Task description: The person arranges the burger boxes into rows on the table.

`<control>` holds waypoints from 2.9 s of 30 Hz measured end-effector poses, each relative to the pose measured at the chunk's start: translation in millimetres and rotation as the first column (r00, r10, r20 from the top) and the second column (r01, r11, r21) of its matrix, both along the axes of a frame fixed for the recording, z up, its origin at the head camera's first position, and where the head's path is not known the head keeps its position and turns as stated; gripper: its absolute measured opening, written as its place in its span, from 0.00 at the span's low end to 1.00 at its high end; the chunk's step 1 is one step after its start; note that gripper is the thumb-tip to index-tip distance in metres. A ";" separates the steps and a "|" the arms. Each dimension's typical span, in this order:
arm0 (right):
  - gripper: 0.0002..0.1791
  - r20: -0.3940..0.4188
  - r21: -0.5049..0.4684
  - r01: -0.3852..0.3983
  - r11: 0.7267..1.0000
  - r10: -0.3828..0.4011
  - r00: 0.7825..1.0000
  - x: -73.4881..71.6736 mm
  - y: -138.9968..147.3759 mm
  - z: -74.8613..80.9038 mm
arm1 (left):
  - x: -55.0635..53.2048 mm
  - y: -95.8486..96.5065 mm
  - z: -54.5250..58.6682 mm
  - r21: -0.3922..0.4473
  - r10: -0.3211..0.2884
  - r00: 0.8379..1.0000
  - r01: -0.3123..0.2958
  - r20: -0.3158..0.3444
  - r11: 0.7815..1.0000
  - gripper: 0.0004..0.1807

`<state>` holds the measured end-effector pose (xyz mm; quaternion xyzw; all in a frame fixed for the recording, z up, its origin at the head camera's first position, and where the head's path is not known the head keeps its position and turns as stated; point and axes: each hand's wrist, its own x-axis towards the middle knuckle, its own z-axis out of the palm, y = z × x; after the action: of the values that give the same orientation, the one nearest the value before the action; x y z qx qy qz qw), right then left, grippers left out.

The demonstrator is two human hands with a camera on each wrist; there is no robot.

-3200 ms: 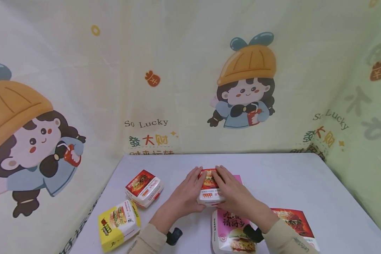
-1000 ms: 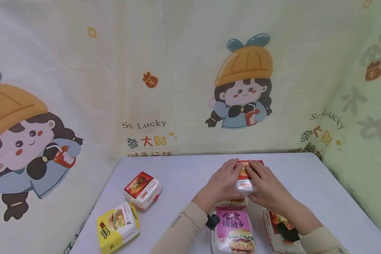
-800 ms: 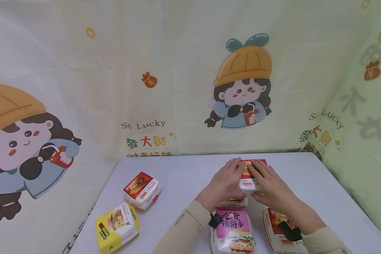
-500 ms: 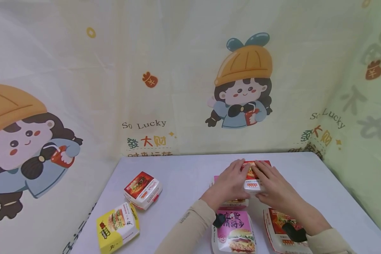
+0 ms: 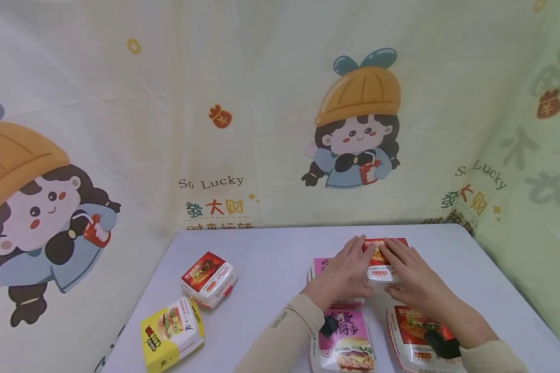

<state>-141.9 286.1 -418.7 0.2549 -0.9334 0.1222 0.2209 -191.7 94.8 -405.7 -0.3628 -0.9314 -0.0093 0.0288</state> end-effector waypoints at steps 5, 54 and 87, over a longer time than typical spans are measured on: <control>0.52 0.022 -0.011 0.010 1.000 -0.010 1.000 0.0 5.6 -4.6 | 1.7 3.8 -2.8 -0.043 -0.039 0.999 0.038 -0.024 0.998 0.48; 0.48 0.558 -0.132 0.136 0.982 -0.040 0.829 -13.1 32.0 -31.3 | 33.3 22.8 -29.5 -0.202 -0.230 0.973 0.219 -0.032 0.955 0.28; 0.37 0.246 -0.169 0.093 0.981 -0.049 0.968 8.3 -30.6 -4.8 | 30.9 -51.1 -18.2 0.120 -0.032 0.999 0.030 0.014 0.992 0.33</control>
<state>-133.6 255.5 -423.5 0.1835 -0.9471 0.2277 0.1323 -160.8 43.7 -423.9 -0.3746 -0.9237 -0.0684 0.0428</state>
